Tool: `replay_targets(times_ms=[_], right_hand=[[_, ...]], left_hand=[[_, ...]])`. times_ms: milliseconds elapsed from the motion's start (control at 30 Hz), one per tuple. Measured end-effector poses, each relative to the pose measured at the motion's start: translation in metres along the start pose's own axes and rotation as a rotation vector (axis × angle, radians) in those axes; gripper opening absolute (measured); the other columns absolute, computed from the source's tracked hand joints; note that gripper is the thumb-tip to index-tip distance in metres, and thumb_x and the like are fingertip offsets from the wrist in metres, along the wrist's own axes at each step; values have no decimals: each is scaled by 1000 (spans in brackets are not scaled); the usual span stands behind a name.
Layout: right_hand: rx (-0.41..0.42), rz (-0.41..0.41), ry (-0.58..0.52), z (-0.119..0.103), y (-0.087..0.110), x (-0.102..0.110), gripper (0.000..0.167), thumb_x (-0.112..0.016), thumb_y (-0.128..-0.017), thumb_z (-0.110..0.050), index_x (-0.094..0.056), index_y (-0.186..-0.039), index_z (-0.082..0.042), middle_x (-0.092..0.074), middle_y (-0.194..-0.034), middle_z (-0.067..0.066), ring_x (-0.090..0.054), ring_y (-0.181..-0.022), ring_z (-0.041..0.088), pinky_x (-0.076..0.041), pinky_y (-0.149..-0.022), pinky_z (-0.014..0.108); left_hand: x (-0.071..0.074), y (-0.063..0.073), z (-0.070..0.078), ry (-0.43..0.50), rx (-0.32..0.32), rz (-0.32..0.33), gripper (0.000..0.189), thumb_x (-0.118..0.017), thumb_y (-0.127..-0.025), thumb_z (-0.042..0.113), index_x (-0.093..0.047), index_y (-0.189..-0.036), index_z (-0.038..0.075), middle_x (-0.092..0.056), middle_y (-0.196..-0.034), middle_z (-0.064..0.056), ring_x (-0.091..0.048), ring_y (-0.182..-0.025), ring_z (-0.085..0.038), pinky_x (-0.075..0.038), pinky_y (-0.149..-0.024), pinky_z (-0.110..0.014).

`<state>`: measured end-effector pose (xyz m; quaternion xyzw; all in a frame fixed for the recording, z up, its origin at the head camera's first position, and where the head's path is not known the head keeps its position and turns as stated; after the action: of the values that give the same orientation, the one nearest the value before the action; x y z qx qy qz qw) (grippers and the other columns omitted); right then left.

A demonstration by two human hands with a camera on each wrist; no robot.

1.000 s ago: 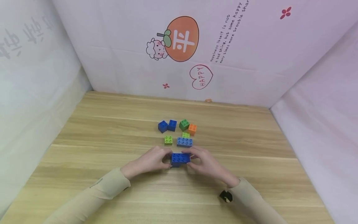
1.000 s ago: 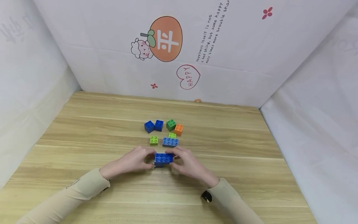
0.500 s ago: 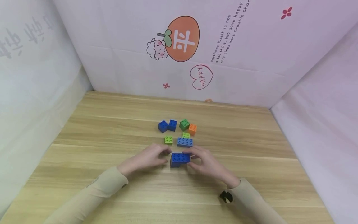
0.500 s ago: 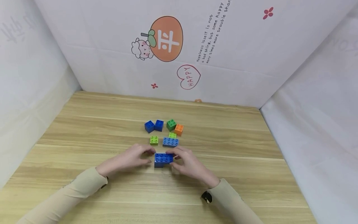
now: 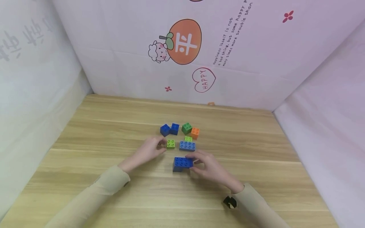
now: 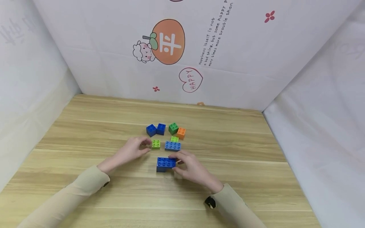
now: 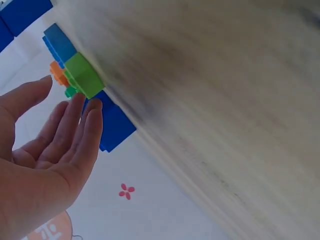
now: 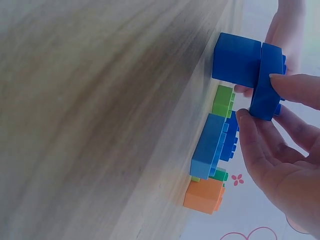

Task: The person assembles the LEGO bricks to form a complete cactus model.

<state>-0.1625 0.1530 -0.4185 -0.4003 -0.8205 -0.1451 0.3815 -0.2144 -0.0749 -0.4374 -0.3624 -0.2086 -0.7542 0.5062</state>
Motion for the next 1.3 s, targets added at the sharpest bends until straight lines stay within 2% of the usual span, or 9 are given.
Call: replay_targets(times_ms=[200, 400, 767, 1033, 1300], right_hand=[[-4, -2, -2, 1, 0, -1, 45, -72, -84, -2, -60, -128, -3, -65, -127, 15, -68, -110, 27, -62, -90, 34], [0, -3, -11, 2, 0, -2, 45, -72, -84, -2, -60, -128, -3, -65, -127, 15, -67, -111, 27, -61, -90, 35], [1, 6, 11, 3, 1, -2, 45, -73, -85, -4, -61, -128, -4, -66, -126, 14, -69, -107, 25, -62, -90, 32], [2, -3, 1, 3, 0, -1, 45, -73, -85, -5, -60, -128, -3, -66, -127, 14, -68, -108, 25, -61, -91, 33], [-22, -16, -4, 3, 0, 0, 45, -72, -86, -6, -60, -129, -4, -65, -128, 13, -68, -110, 25, -61, -92, 33]], left_hand=[[0, -8, -5, -27, 12, 30, 33, -75, -85, 9, -66, -115, -1, -71, -112, -16, -68, -104, -28, -59, -94, -38], [-3, -13, -8, -47, 12, 11, 36, -75, -85, 9, -65, -117, -2, -71, -114, -16, -68, -108, -29, -58, -98, -40], [-6, -21, -6, -111, -22, -9, 36, -75, -84, 9, -66, -116, -2, -72, -114, -17, -69, -106, -29, -59, -96, -39], [-6, -25, -1, -178, -34, -17, 32, -78, -83, 13, -69, -111, 1, -74, -107, -13, -70, -96, -24, -61, -89, -37], [-6, -27, 0, -213, -47, -19, 25, -79, -82, 14, -70, -104, 4, -74, -95, -8, -66, -81, -15, -59, -76, -30]])
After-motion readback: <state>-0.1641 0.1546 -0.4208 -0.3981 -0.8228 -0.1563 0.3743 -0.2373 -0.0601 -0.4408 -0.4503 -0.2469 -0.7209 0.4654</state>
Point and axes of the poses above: each hand's wrist, its own y-axis away from the middle knuckle, its own x-axis out of the back of the hand, z = x × y, the point moved 4 cm from there along -y, towards the middle knuckle
